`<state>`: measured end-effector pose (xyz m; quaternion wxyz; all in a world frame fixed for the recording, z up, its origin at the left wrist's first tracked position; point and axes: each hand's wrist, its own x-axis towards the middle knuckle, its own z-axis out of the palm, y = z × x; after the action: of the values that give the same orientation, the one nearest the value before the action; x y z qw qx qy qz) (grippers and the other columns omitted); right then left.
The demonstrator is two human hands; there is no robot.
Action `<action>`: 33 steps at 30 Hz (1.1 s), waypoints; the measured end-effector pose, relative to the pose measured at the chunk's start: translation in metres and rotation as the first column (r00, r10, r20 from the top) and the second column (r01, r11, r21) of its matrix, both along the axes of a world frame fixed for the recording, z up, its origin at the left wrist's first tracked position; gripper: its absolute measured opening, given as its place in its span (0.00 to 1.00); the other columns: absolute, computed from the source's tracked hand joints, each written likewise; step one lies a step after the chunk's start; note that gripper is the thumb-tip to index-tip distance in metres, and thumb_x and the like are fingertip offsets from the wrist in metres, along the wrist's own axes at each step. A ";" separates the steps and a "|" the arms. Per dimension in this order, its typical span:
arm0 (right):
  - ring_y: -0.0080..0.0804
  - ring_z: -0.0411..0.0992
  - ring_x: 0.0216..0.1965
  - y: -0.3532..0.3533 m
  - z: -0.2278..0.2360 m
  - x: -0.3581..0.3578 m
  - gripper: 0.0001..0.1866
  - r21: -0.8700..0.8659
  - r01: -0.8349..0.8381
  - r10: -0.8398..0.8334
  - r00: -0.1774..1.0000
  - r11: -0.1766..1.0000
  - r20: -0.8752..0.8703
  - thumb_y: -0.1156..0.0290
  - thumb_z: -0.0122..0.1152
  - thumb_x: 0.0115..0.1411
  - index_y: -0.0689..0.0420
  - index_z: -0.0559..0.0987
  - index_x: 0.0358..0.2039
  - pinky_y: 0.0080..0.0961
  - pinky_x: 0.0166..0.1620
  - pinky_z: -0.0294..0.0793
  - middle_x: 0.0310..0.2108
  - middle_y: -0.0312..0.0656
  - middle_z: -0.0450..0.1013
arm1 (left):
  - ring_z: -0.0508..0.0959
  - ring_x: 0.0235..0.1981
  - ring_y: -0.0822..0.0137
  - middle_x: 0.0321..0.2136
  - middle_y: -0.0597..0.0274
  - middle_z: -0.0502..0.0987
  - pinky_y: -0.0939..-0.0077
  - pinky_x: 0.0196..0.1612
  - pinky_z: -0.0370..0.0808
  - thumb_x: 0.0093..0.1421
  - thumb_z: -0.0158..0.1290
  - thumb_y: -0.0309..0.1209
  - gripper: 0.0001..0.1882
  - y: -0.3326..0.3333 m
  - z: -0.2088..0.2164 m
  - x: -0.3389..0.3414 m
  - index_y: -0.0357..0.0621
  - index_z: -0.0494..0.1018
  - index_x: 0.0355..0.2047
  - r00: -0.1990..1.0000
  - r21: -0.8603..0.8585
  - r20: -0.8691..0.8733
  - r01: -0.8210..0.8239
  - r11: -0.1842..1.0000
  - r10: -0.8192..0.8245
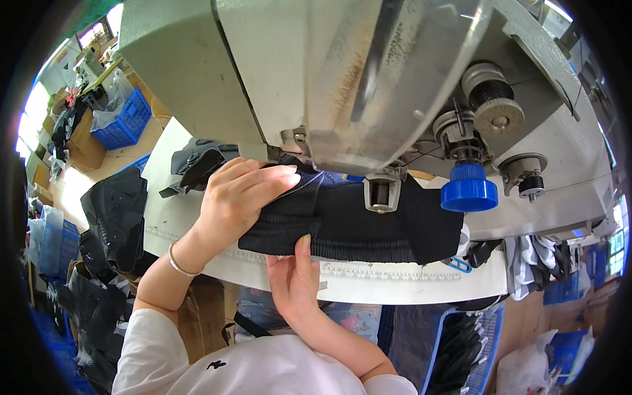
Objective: Sewing black padded components for protective gear using an industrial sewing machine.
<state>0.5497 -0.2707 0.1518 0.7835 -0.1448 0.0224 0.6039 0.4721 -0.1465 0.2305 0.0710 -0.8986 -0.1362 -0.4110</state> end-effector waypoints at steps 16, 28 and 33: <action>0.30 0.65 0.55 -0.004 -0.015 0.014 0.23 0.052 -0.008 0.007 1.000 0.999 0.012 0.61 0.52 0.64 0.59 0.66 0.55 0.33 0.58 0.66 0.55 0.38 0.66 | 0.66 0.56 0.57 0.45 0.57 0.76 0.58 0.59 0.58 0.52 0.53 0.29 0.18 -0.054 -0.023 -0.031 0.39 0.74 0.45 0.866 -0.538 0.470 0.130 0.833 0.169; 0.31 0.64 0.56 -0.022 -0.051 -0.009 0.24 0.084 -0.332 0.340 0.931 0.940 -0.132 0.55 0.50 0.63 0.53 0.65 0.56 0.33 0.60 0.61 0.56 0.35 0.66 | 0.77 0.40 0.63 0.38 0.58 0.76 0.67 0.46 0.75 0.55 0.46 0.23 0.14 -0.031 -0.013 -0.029 0.37 0.71 0.43 0.645 -0.713 0.594 0.699 -0.056 0.480; 0.29 0.72 0.47 -0.076 -0.041 0.009 0.20 -0.308 -0.856 0.846 0.237 0.414 0.478 0.58 0.50 0.65 0.56 0.73 0.51 0.26 0.49 0.71 0.50 0.35 0.72 | 0.80 0.33 0.61 0.37 0.56 0.76 0.65 0.30 0.81 0.55 0.45 0.24 0.19 -0.072 -0.042 -0.075 0.36 0.68 0.48 0.558 -0.756 0.596 0.632 0.170 0.578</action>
<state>0.5588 -0.3464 0.1106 0.2974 -0.2987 -0.2994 0.8560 0.3974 -0.2186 0.1881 -0.6091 -0.3979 -0.3600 -0.5840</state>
